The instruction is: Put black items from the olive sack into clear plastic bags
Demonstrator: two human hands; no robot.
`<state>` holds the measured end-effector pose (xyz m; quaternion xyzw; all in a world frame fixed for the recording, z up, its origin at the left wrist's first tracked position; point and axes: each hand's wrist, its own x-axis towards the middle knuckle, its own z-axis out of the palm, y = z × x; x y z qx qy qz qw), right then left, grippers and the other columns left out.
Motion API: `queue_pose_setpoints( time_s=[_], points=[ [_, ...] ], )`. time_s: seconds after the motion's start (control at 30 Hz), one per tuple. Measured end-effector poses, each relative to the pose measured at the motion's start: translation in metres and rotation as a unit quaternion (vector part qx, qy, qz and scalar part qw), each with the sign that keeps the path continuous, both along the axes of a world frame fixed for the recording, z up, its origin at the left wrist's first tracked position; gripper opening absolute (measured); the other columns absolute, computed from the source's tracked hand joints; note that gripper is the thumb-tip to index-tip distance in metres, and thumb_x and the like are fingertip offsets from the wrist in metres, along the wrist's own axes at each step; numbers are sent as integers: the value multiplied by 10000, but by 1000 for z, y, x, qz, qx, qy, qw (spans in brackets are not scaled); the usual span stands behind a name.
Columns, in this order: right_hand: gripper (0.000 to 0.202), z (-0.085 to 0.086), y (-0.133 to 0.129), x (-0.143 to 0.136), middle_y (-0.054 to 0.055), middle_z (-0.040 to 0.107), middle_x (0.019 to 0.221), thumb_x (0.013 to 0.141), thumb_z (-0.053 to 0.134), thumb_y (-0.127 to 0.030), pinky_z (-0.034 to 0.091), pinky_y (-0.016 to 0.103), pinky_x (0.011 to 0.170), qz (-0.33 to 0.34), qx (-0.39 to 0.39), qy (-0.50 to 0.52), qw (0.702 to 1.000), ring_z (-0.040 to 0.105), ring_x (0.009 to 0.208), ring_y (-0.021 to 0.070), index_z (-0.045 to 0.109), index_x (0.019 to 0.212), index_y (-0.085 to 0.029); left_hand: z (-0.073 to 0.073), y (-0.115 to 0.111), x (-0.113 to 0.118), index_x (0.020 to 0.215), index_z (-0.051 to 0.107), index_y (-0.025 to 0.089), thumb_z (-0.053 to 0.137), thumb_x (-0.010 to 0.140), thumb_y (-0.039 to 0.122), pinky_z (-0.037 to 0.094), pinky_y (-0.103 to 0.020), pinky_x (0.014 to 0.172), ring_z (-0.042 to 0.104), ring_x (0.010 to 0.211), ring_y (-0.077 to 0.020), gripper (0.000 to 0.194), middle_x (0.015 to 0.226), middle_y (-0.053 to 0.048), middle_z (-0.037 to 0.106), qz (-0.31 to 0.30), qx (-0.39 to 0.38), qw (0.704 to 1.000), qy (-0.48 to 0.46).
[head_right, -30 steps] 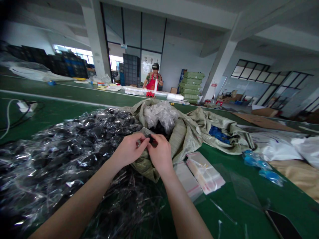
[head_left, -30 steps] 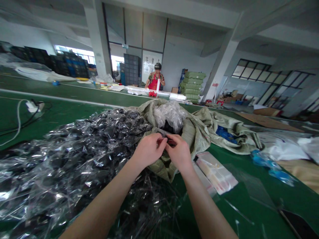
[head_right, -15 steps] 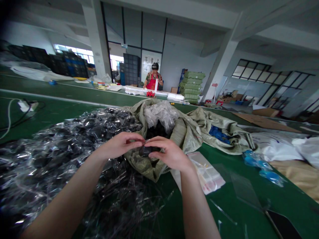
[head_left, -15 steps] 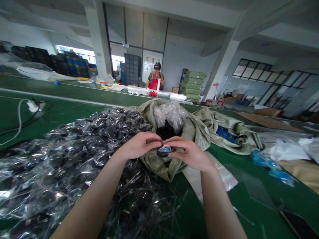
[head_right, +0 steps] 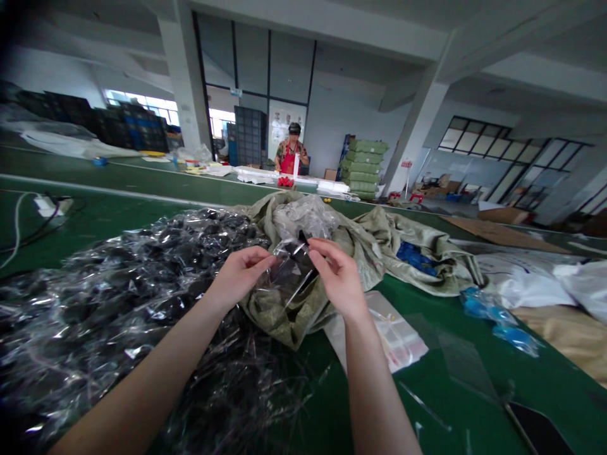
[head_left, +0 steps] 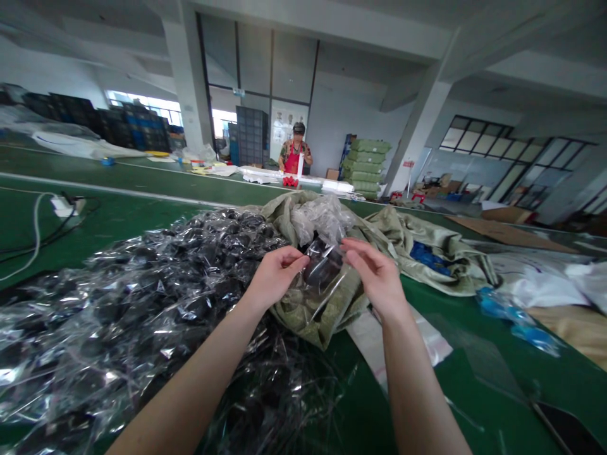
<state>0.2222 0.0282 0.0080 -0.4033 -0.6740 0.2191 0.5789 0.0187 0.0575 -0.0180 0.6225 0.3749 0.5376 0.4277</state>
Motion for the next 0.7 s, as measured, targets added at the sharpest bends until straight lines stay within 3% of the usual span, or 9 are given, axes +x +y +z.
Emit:
queue_pose_setpoints(
  time_s=[0.1,0.27,0.43,0.6,0.7],
  points=[
    [296,-1,3,1,43,726,914,834,641,-465,546,333,805,-47,-39,42,997,678,856,188,700,976,-212,0,2,-2,709,635,157,688,746,433,370,-200,493,526,527,-95,284,616,10,632,54,-5,998,-23],
    [260,-1,1,-5,34,736,841,732,730,-435,528,306,747,40,-133,-30,990,668,776,183,712,824,-192,-1,3,-3,709,634,158,690,759,404,342,-196,457,480,473,-77,257,575,28,609,87,-8,995,-57],
    [201,-4,1,-17,24,712,766,753,701,-389,500,288,681,-4,-85,-3,996,634,703,169,690,754,-189,-3,3,-2,720,656,163,692,771,392,407,-208,516,544,517,-94,237,615,18,658,88,1,994,-57],
    [166,-3,-3,-19,20,672,742,822,641,-340,477,288,667,-56,-7,-37,998,600,691,164,663,757,-188,-5,7,-2,795,760,172,753,726,380,501,-293,825,679,855,-189,219,906,-52,763,85,49,993,-70],
    [141,-1,-6,-18,34,655,802,856,615,-297,472,300,698,-72,33,-79,994,595,752,173,650,765,-194,-7,10,-2,800,779,185,785,688,390,498,-340,875,685,884,-216,234,923,-62,767,89,29,990,-107]
  ],
)
